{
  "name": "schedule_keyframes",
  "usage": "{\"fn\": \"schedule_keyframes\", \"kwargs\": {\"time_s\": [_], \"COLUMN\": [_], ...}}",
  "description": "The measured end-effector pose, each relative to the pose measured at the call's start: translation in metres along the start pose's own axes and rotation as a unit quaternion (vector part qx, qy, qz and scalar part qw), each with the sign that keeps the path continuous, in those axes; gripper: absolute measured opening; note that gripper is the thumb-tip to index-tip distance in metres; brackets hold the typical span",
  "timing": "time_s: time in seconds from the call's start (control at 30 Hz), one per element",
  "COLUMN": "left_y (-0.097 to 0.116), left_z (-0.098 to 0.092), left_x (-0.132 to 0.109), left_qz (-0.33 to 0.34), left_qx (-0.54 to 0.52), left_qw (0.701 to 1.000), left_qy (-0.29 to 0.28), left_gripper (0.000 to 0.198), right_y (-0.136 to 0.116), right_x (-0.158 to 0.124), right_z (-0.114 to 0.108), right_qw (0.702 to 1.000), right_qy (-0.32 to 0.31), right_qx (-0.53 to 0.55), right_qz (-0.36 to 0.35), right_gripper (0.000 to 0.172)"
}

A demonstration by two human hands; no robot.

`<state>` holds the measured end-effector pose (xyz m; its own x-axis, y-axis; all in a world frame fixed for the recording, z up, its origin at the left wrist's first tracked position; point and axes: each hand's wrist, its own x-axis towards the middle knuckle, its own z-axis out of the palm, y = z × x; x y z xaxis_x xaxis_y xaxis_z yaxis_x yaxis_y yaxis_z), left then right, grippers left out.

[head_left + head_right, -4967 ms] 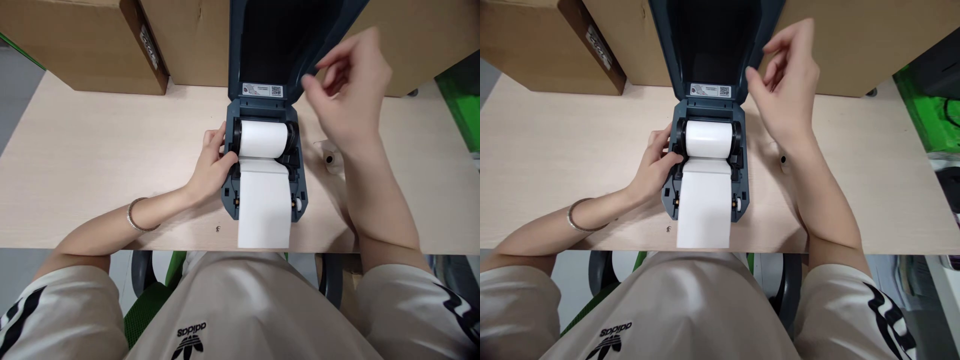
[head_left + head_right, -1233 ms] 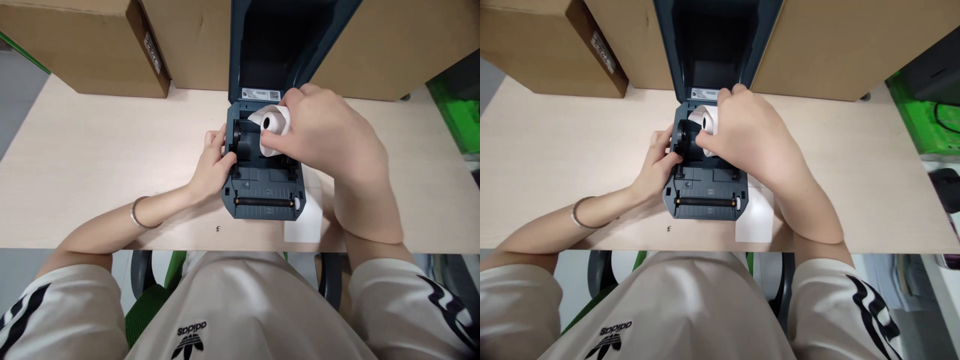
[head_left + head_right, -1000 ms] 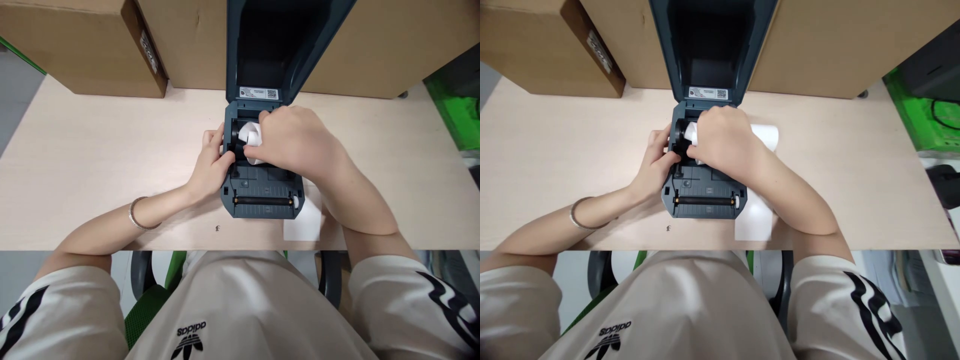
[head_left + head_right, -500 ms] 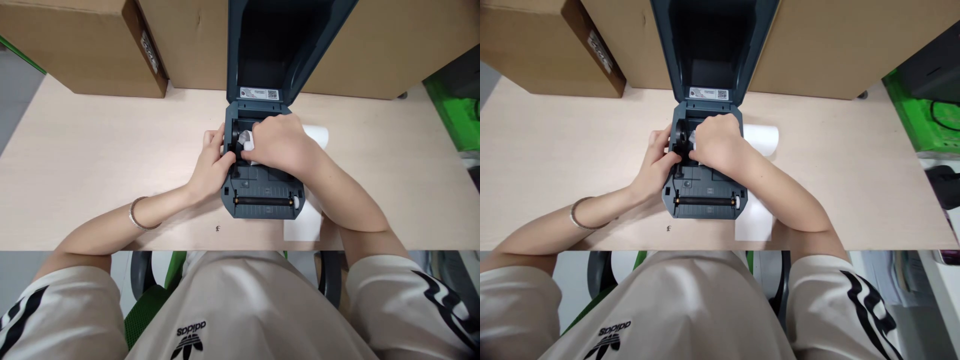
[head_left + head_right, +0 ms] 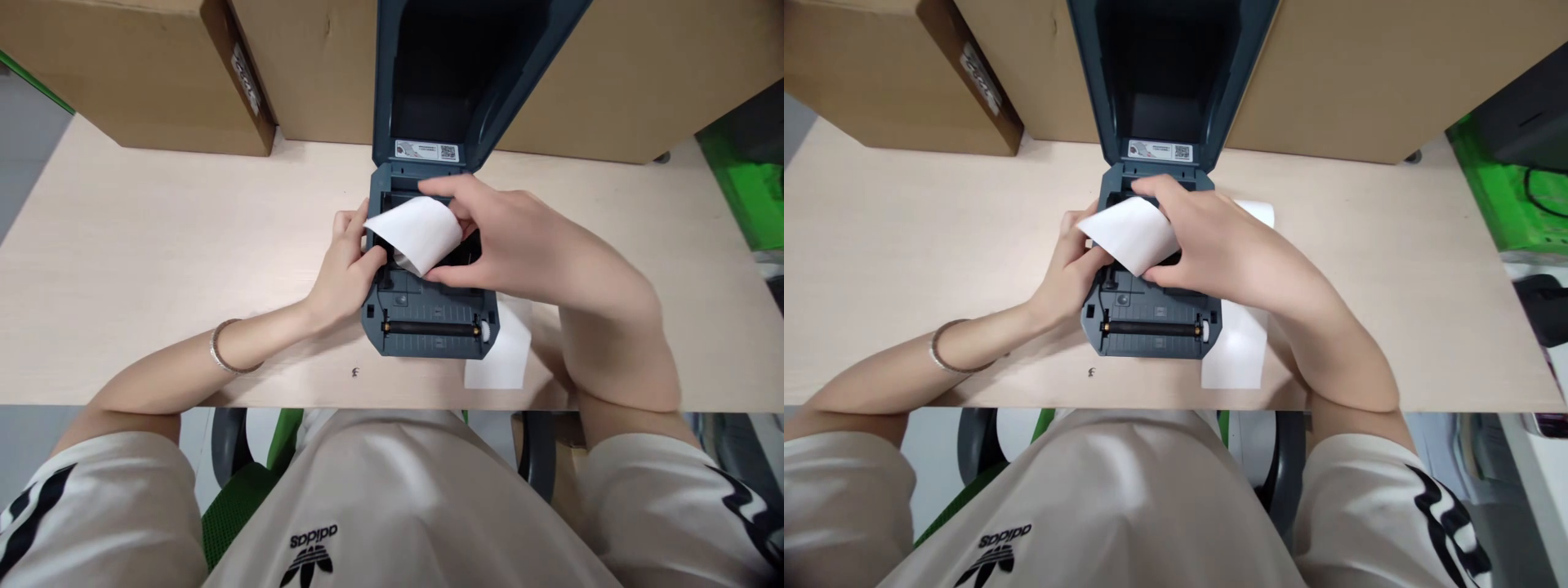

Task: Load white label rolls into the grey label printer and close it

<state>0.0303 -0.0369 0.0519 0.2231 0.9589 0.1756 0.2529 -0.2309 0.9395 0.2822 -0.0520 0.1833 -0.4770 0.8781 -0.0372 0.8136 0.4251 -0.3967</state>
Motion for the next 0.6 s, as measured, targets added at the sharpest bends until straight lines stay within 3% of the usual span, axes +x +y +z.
{"fn": "schedule_keyframes", "kwargs": {"time_s": [0.07,0.13,0.2,0.33,0.4,0.5,0.6], "left_y": [0.0,0.001,0.002,0.003,0.003,0.002,0.002], "left_z": [0.0,-0.001,-0.001,-0.001,-0.001,-0.002,-0.001], "left_x": [0.0,0.0,0.0,0.001,0.002,0.002,0.001], "left_qz": [-0.001,-0.002,-0.004,-0.009,-0.012,-0.016,-0.02], "left_qx": [0.001,0.003,0.007,0.025,0.026,0.011,-0.006], "left_qw": [1.0,1.0,1.0,1.0,1.0,1.0,1.0], "left_qy": [0.001,-0.003,-0.006,-0.006,-0.008,-0.012,-0.014], "left_gripper": [0.072,0.076,0.076,0.077,0.082,0.085,0.087], "right_y": [0.003,0.003,0.0,-0.014,-0.023,-0.034,-0.038], "right_x": [-0.011,-0.022,-0.035,-0.058,-0.065,-0.07,-0.073], "right_z": [0.0,0.003,0.01,0.028,0.035,0.04,0.044], "right_qw": [0.999,0.999,0.998,0.991,0.984,0.97,0.942], "right_qy": [0.015,0.011,0.007,0.09,0.096,0.074,0.128], "right_qx": [0.019,0.021,0.014,-0.033,-0.082,-0.151,-0.2], "right_qz": [-0.023,-0.044,-0.057,-0.095,-0.129,-0.176,-0.236], "right_gripper": [0.048,0.028,0.028,0.015,0.011,0.024,0.037]}}
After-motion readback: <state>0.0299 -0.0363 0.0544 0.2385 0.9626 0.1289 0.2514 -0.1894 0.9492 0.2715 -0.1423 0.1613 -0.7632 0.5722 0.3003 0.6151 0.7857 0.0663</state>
